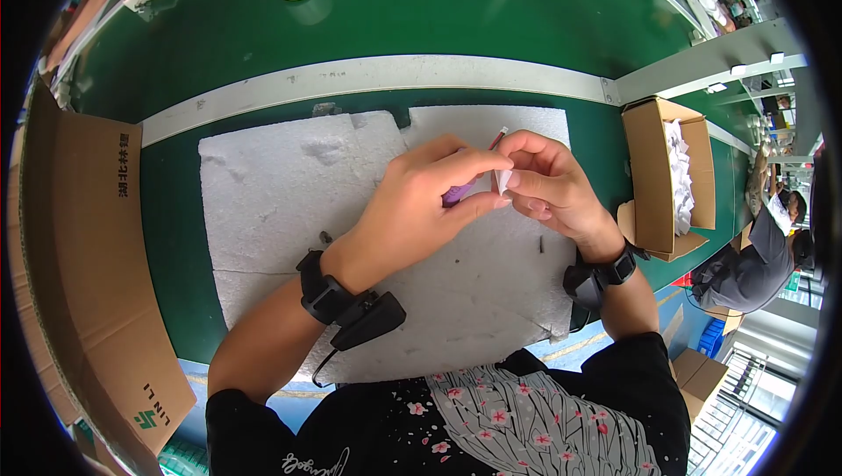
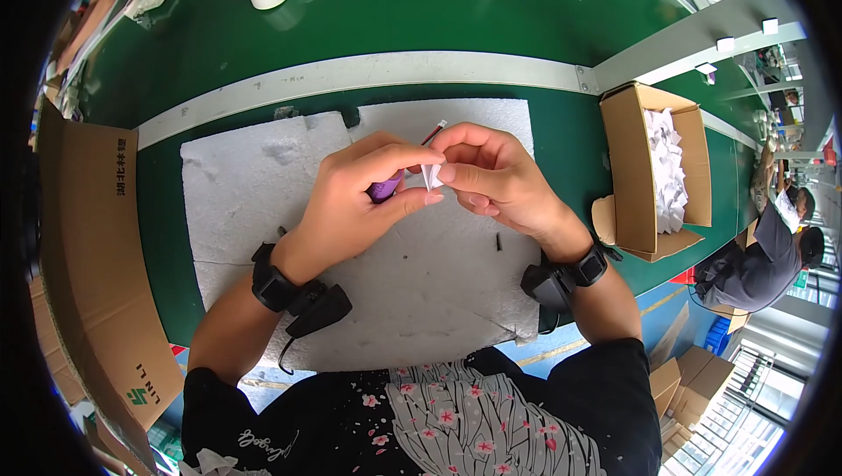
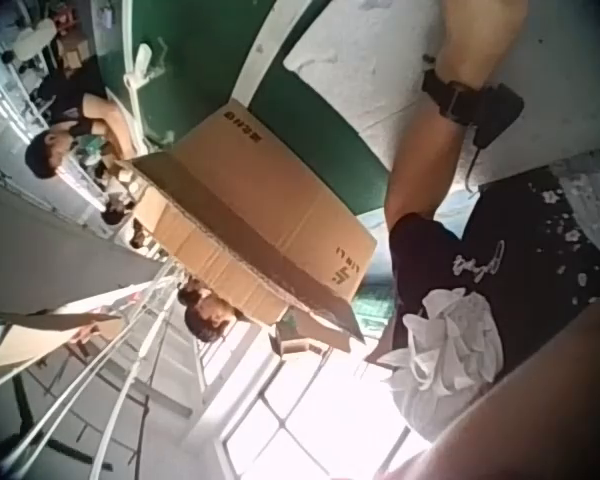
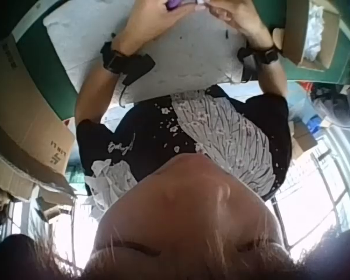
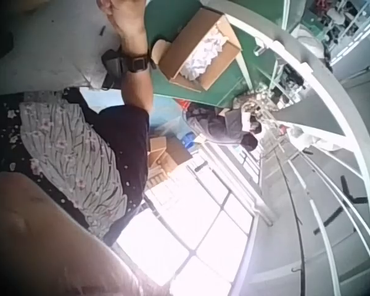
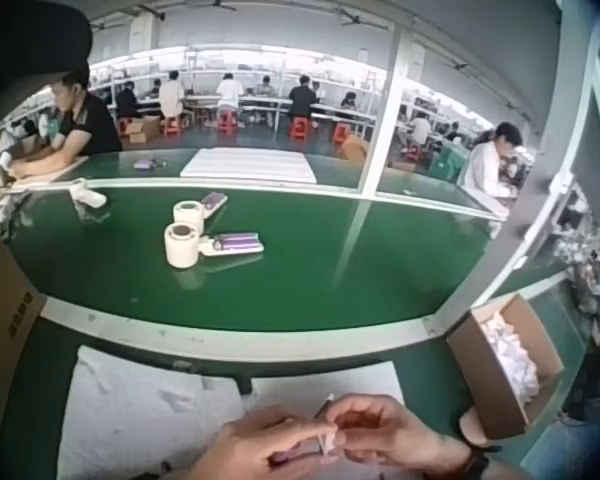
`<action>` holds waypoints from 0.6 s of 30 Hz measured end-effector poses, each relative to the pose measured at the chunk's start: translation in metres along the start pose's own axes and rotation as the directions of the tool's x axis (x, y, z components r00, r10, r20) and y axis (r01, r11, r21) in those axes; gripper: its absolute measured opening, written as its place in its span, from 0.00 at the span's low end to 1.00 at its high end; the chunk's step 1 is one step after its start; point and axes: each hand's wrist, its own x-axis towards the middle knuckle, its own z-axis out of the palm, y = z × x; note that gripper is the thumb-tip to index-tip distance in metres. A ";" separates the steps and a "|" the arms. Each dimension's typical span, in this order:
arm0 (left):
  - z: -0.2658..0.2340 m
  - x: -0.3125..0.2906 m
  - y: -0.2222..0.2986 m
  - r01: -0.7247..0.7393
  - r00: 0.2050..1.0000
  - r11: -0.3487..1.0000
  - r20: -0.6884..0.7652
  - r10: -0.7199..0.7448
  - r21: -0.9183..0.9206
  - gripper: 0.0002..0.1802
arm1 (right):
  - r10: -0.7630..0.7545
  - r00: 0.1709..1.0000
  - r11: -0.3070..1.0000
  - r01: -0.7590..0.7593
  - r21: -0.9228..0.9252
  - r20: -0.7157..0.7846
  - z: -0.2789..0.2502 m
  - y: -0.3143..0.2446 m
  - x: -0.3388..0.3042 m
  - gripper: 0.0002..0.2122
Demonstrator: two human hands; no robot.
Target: Assembling handheld fans by installing battery packs and circuit boards into housings.
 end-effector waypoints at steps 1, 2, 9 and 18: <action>0.000 0.000 0.000 0.003 1.000 1.000 0.005 -0.003 0.003 0.20 | -0.004 1.000 1.000 0.004 -0.002 0.004 0.000 0.000 0.000 0.07; -0.001 0.000 0.001 0.005 1.000 1.000 0.010 -0.005 0.006 0.20 | -0.009 1.000 1.000 0.009 -0.005 0.008 0.000 0.001 0.000 0.07; 0.000 -0.001 -0.002 0.000 1.000 1.000 0.015 -0.001 0.013 0.20 | -0.016 1.000 1.000 0.016 -0.018 0.011 -0.001 0.002 0.000 0.08; -0.001 0.000 0.000 0.007 1.000 1.000 0.017 -0.008 0.024 0.20 | -0.020 1.000 1.000 0.020 -0.023 0.003 0.001 0.001 0.001 0.10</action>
